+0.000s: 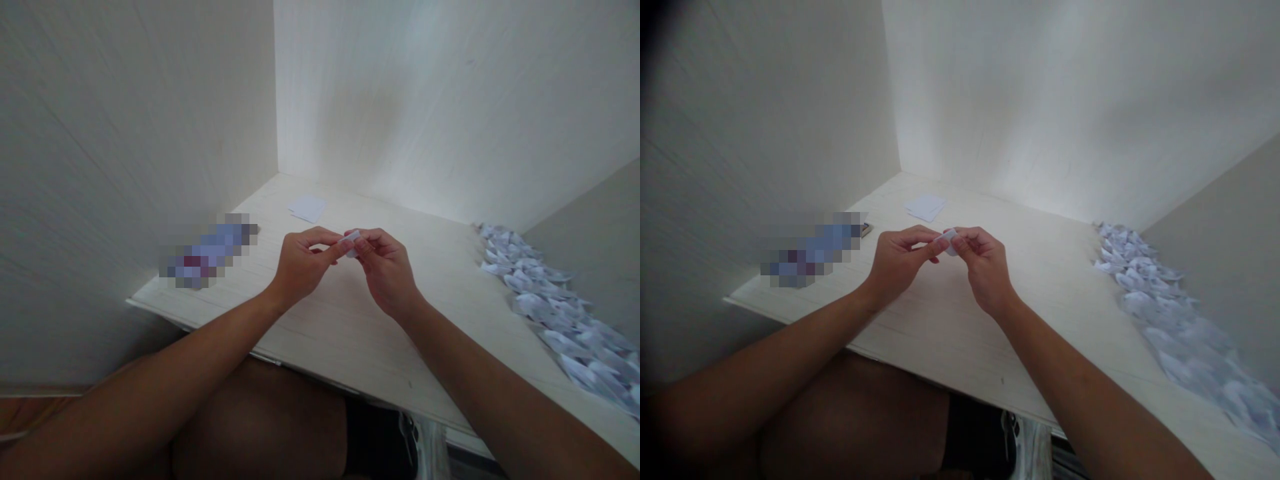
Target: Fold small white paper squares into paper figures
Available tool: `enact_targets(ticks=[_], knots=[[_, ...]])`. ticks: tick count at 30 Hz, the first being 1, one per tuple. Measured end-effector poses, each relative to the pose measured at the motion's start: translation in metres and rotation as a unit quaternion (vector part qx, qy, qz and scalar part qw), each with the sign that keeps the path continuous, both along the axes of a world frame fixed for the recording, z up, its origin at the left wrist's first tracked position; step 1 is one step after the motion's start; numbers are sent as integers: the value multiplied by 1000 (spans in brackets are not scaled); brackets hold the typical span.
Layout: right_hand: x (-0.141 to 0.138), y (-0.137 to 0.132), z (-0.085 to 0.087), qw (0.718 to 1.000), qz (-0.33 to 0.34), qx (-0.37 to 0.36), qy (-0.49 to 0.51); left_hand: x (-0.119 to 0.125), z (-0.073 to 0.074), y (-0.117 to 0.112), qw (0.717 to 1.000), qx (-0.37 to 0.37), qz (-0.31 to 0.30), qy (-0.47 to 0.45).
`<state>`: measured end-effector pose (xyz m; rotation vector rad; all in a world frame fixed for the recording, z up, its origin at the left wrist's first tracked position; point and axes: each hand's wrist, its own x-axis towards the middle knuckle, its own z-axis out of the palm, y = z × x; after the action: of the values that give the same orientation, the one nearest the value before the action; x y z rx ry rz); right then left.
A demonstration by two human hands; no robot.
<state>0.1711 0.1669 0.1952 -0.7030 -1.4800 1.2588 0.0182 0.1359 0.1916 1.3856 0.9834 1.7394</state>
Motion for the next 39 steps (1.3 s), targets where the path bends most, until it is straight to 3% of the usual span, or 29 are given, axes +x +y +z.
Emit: enact_targets(ticks=[10, 20, 28, 39], knots=[[2, 3, 0, 1000, -6, -8, -5, 0, -1, -2, 999, -22, 32, 1], [0, -1, 0, 1000, 6, -21, 3, 2, -1, -3, 998, 19, 32, -41], [5, 3, 2, 998, -10, 27, -55, 1, -1, -3, 999, 24, 23, -24], [3, 6, 1, 998, 17, -22, 53, 1, -4, -4, 999, 2, 51, -14]])
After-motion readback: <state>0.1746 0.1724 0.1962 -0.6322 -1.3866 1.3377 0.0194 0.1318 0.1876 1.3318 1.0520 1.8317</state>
